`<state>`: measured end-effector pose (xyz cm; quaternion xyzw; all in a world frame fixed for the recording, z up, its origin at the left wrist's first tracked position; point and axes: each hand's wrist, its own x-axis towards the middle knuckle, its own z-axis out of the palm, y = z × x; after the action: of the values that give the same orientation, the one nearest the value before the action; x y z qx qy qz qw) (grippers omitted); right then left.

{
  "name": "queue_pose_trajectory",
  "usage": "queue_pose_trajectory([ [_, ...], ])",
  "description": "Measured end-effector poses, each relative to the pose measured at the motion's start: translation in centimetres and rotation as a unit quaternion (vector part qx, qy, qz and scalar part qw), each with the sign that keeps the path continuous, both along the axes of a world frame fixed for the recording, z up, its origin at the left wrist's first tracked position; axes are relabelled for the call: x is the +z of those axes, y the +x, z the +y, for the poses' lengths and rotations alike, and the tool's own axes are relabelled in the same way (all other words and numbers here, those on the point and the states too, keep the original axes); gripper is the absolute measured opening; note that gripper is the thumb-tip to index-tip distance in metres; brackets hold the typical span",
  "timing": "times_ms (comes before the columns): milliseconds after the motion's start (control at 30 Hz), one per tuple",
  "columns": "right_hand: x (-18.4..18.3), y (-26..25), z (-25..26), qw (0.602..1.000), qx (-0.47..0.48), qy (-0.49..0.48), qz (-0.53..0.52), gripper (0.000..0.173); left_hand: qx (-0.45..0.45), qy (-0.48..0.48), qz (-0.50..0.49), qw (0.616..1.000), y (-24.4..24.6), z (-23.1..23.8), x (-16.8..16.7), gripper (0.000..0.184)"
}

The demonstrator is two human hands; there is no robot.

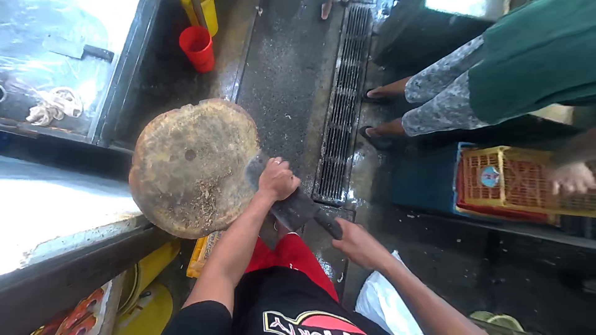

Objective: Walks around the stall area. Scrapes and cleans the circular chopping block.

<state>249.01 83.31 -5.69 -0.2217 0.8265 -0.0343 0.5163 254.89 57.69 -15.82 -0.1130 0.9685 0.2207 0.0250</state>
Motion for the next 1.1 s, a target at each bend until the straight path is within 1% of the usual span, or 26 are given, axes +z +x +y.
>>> queue_pose_trajectory([
  [33,0.1,-0.3,-0.3,1.000,0.010,0.002,-0.004,0.041,-0.001,0.000,0.013,1.000,0.0,-0.1,-0.2,0.044],
  [67,0.4,-0.1,-1.1,0.999,0.032,0.003,-0.012,0.042,0.014,0.004,0.017,1.000,1.2,-0.5,-0.4,0.042],
  [167,0.5,3.3,-4.0,0.993,0.097,-0.007,-0.062,0.047,0.095,-0.003,-0.009,0.995,9.3,-2.1,-0.5,0.044],
  [200,0.2,4.7,-4.4,0.991,0.113,-0.006,-0.067,0.045,0.113,-0.013,-0.003,0.994,11.3,-2.4,-0.6,0.044],
  [233,0.0,5.6,-4.1,0.991,0.117,0.000,-0.066,0.044,0.120,-0.013,0.004,0.993,12.4,-2.2,-0.6,0.044],
  [267,0.0,5.6,-3.6,0.992,0.112,0.002,-0.059,0.043,0.120,-0.005,0.008,0.993,12.2,-1.9,-0.4,0.044],
  [300,0.1,4.9,-3.0,0.994,0.100,0.000,-0.047,0.044,0.114,0.004,0.009,0.993,10.8,-1.5,0.0,0.044],
  [400,1.2,1.2,-0.9,0.998,0.056,0.001,-0.006,0.044,0.072,0.023,0.014,0.997,4.3,0.0,0.4,0.044],
  [467,1.3,0.0,-1.4,0.999,0.040,0.011,0.008,0.045,0.037,0.012,0.044,0.998,1.5,-0.4,0.0,0.043],
  [500,1.2,0.3,-2.3,0.999,0.045,0.011,0.002,0.046,0.032,0.008,0.054,0.998,1.8,-1.2,-0.2,0.041],
  [567,0.8,1.9,-4.5,0.996,0.079,-0.004,-0.029,0.047,0.066,0.000,0.033,0.997,6.0,-2.8,-0.5,0.042],
  [600,0.3,3.0,-5.3,0.994,0.099,-0.016,-0.044,0.047,0.094,0.001,0.010,0.995,8.6,-3.4,-0.5,0.046],
  [633,-0.4,4.0,-5.6,0.992,0.113,-0.019,-0.053,0.045,0.116,-0.005,0.003,0.993,10.6,-3.6,-0.5,0.047],
  [667,-0.8,4.8,-5.4,0.991,0.117,-0.016,-0.058,0.043,0.124,-0.011,-0.001,0.992,11.6,-3.5,-0.5,0.046],
  [700,-0.9,4.9,-4.9,0.992,0.110,-0.012,-0.058,0.042,0.120,-0.009,-0.010,0.993,11.5,-3.1,-0.3,0.045],
  [733,-0.7,4.3,-4.4,0.994,0.097,-0.012,-0.051,0.042,0.111,-0.003,-0.018,0.994,10.3,-2.8,0.1,0.046],
  [833,0.2,0.5,-1.8,0.999,0.036,-0.015,-0.007,0.044,0.057,0.008,0.008,0.998,3.2,-1.4,0.4,0.045],
  [900,0.4,-1.5,-1.3,1.000,0.025,-0.006,0.015,0.044,0.026,0.008,0.050,0.998,-0.4,-1.1,-0.1,0.044],
  [933,0.5,-1.8,-2.1,0.999,0.035,-0.001,0.014,0.045,0.021,0.009,0.063,0.998,-0.6,-1.6,-0.2,0.043],
  [967,0.7,-1.4,-3.3,0.999,0.054,0.001,0.006,0.046,0.028,0.014,0.068,0.997,0.6,-2.4,-0.3,0.042],
  [1033,0.8,0.5,-5.7,0.995,0.094,-0.014,-0.024,0.047,0.068,0.016,0.049,0.996,5.1,-4.0,-0.6,0.043],
  [1100,0.1,2.6,-5.9,0.994,0.100,-0.027,-0.041,0.045,0.094,0.003,0.015,0.995,7.9,-4.4,-0.9,0.046],
])
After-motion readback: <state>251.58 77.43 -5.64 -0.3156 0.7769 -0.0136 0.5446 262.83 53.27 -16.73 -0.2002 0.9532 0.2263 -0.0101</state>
